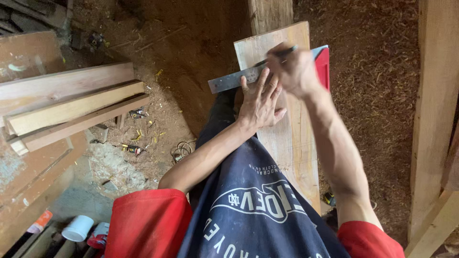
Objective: The person marks a wooden plank with a pencil, using a try square to draw straight lines and a ruler to measure and mark intervals. The person repeatedly repositions the tools to create a grid of lines on the wood surface.
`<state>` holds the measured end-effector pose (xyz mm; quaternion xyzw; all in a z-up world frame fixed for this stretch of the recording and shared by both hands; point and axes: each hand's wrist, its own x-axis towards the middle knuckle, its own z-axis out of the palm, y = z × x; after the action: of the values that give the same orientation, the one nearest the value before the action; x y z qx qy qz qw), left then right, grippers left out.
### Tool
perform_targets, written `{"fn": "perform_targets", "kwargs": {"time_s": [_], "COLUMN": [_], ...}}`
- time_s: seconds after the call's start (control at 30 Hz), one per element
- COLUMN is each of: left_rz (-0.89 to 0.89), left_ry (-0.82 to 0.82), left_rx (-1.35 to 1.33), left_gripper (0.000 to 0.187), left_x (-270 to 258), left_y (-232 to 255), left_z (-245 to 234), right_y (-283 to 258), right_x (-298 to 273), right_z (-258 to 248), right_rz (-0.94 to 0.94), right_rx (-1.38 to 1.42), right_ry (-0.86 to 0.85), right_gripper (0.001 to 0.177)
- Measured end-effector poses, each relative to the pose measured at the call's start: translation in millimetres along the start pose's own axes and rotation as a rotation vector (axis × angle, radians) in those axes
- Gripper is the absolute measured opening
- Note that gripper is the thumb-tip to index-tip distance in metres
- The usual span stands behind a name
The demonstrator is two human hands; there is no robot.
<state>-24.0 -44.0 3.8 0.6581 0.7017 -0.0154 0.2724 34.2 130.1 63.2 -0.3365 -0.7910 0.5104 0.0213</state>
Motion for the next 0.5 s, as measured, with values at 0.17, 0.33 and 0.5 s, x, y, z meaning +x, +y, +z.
{"fn": "perform_targets", "kwargs": {"time_s": [0.17, 0.33, 0.5], "left_rz": [0.005, 0.002, 0.065], "left_ry": [0.194, 0.218, 0.451], "left_rx": [-0.021, -0.026, -0.126], "left_gripper": [0.101, 0.099, 0.08], "left_x": [-2.8, -7.1, -0.6], "left_y": [-0.5, 0.2, 1.7], "left_z": [0.6, -3.1, 5.5], "right_y": [62.4, 91.0, 86.5], "right_x": [-11.3, -29.3, -66.6], "right_z": [-74.9, -88.2, -41.6], "right_rz": [0.02, 0.239, 0.438], "right_rx": [-0.435, -0.27, 0.473], "right_ry": [0.177, 0.364, 0.217], "right_gripper": [0.022, 0.032, 0.016]}}
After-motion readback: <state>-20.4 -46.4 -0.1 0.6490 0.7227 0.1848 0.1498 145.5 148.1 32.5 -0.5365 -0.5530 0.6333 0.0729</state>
